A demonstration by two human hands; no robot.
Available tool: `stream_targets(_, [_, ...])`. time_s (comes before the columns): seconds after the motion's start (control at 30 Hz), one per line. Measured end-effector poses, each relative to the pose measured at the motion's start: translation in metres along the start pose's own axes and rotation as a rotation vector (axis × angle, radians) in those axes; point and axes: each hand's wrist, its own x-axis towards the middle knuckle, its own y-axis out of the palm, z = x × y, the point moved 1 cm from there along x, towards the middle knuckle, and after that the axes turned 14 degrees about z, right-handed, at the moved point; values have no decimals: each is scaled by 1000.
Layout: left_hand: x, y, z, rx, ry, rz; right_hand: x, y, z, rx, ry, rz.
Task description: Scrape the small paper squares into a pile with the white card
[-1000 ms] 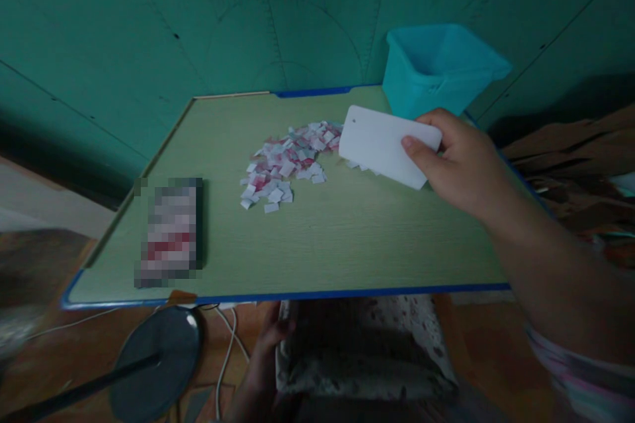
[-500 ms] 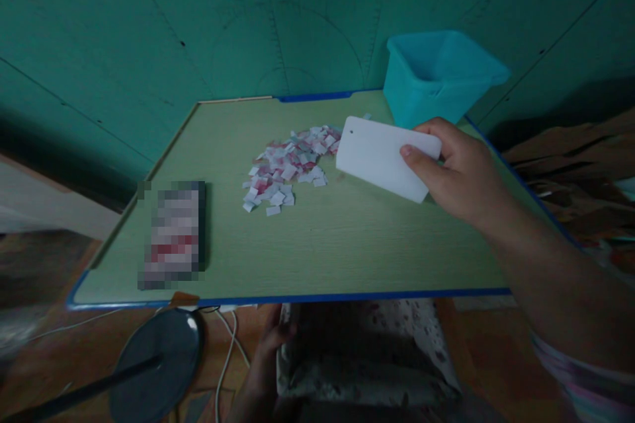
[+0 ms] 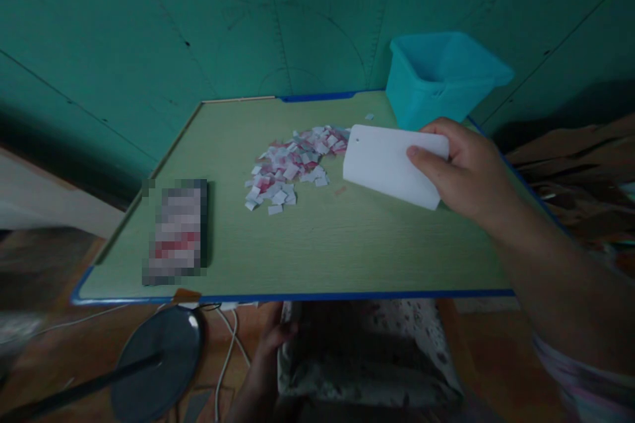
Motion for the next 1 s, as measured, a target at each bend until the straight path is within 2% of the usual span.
stream_targets(0.13, [3,-1,1,-23,-33,116,3,0,-1,62,44,76])
stream_targets(0.33, [4,-7,9,10,-3,78,4,3,-3,230,39,210])
stream_targets(0.43, [3,-8,11,-12,-30,108,4,2,-4,274,44,184])
stream_targets(0.57, [1,-8,12,13,-26,73,6,0,-7,320,46,127])
stream_targets(0.67, [-2,-4,15,21,33,26,9,1,-10,338,44,216])
stream_targets(0.77, [-4,1,19,43,149,-106,12,5,-14,329,39,300])
stream_targets(0.9, [-3,6,25,-53,179,-78,15,11,-20,300,10,322])
stream_targets(1.0, [0,5,28,-72,207,-117,14,16,-19,323,17,402])
